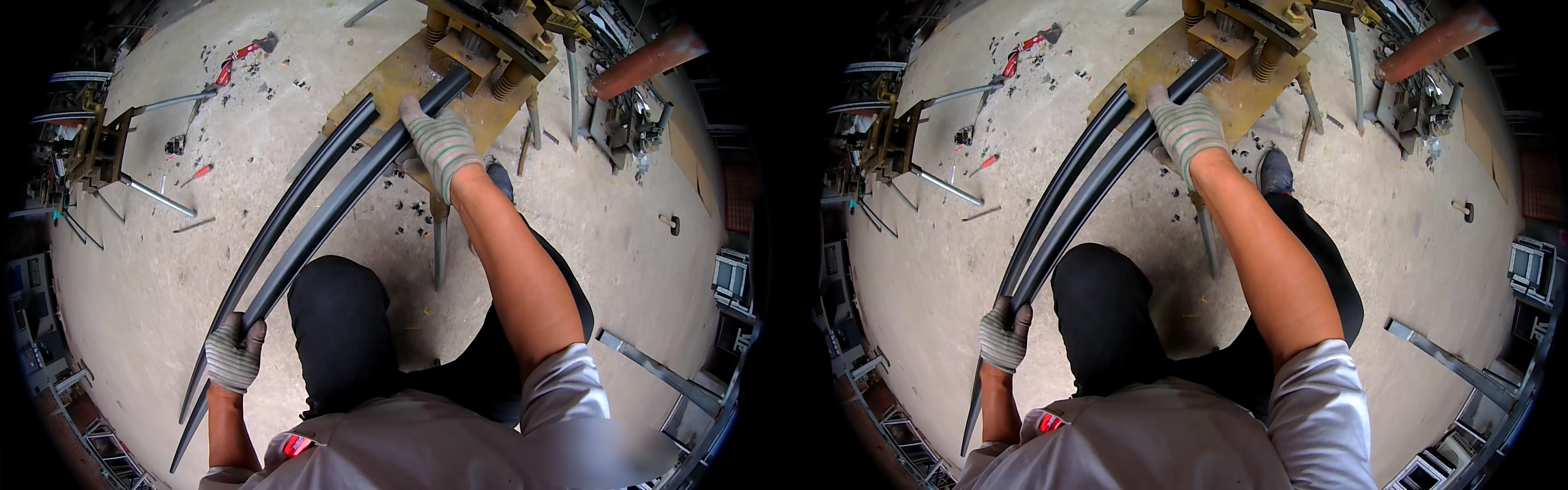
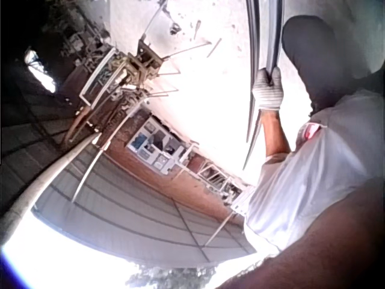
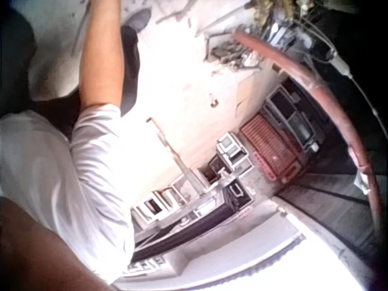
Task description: The person bends long metal rods using a manual bending machine, repeatedly positioning and pressing the rods to form curved shapes. The person then places the bent rods onto a large rectangular frame on the floor.
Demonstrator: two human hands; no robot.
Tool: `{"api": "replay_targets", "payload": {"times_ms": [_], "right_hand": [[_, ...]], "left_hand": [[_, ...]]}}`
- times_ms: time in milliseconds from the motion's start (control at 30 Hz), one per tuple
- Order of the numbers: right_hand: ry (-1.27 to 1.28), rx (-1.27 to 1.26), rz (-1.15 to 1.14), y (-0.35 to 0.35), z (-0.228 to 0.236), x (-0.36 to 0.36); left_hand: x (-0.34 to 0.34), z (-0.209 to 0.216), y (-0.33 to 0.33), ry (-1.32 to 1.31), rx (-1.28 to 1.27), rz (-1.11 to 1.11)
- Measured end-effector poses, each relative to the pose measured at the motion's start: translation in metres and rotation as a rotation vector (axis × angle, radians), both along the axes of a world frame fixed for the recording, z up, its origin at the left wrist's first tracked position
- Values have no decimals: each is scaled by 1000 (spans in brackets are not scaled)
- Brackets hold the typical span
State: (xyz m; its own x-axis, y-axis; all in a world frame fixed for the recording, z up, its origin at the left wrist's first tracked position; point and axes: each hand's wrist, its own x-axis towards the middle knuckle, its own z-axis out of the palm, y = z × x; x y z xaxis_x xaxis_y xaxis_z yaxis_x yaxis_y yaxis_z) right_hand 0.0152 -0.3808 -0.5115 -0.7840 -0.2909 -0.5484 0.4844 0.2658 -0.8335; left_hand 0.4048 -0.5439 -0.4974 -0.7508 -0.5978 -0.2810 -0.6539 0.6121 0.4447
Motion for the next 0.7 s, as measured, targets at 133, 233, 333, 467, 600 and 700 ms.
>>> {"api": "replay_targets", "payload": {"times_ms": [133, 233, 333, 467, 600, 700], "right_hand": [[47, 44, 56, 0, -4, -4], [30, 26, 51, 2, -5, -5], [34, 27, 40, 2, -5, -6], [39, 1, 28, 0, -3, -3], [56, 16, 27, 0, -8, -8], [156, 69, 55, 2, -26, -16]], "left_hand": [[-1, 0, 7, -18, -18, -28], [0, -5, 10, 5, -60, -34], [-3, -6, 13, 20, -120, -43], [4, -8, 16, 86, -216, -73], [4, -4, 22, 133, -277, -73], [1, -7, 20, 127, -249, -55]]}}
